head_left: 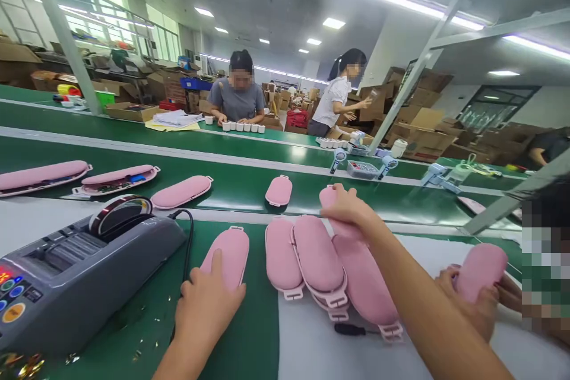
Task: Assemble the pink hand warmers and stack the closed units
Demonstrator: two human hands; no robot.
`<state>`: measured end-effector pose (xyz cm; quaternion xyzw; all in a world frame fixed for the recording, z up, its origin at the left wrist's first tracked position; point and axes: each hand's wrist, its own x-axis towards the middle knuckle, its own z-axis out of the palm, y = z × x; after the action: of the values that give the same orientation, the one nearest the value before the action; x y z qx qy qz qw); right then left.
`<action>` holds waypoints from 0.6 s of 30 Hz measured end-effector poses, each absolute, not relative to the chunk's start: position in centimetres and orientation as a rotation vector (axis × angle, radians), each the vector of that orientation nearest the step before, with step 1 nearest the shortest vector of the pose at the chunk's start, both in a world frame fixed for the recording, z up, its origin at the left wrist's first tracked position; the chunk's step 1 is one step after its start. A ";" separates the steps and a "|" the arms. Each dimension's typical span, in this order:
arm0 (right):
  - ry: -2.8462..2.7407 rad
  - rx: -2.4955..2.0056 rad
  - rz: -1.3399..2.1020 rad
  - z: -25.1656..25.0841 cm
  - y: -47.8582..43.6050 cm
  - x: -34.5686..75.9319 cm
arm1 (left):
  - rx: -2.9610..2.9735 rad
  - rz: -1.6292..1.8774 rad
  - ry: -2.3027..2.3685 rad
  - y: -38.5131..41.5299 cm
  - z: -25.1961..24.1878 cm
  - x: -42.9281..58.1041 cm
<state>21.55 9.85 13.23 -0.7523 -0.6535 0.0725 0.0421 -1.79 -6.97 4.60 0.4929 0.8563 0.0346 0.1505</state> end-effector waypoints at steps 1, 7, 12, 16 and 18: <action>-2.000 -2.315 0.209 12.9 7.9 21.7 | 1.437 0.065 2.455 -7.7 4.4 -1.6; -2.077 -2.353 0.217 10.2 1.3 23.1 | 1.522 0.027 2.443 -10.7 3.2 -0.5; -2.128 -2.064 -0.077 9.0 -1.6 22.0 | 1.411 0.263 2.363 -10.9 3.5 -1.6; -2.471 -1.190 0.084 9.0 -5.8 18.5 | 1.349 0.518 1.999 -12.5 6.8 -4.8; -2.688 -0.869 0.400 9.4 -7.1 16.8 | 1.377 0.520 1.902 -13.5 9.5 -6.6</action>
<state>16.79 -7.09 9.41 -0.3014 -0.9323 0.1386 0.1437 -6.57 -13.55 9.46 0.5340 0.7380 0.2018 0.3599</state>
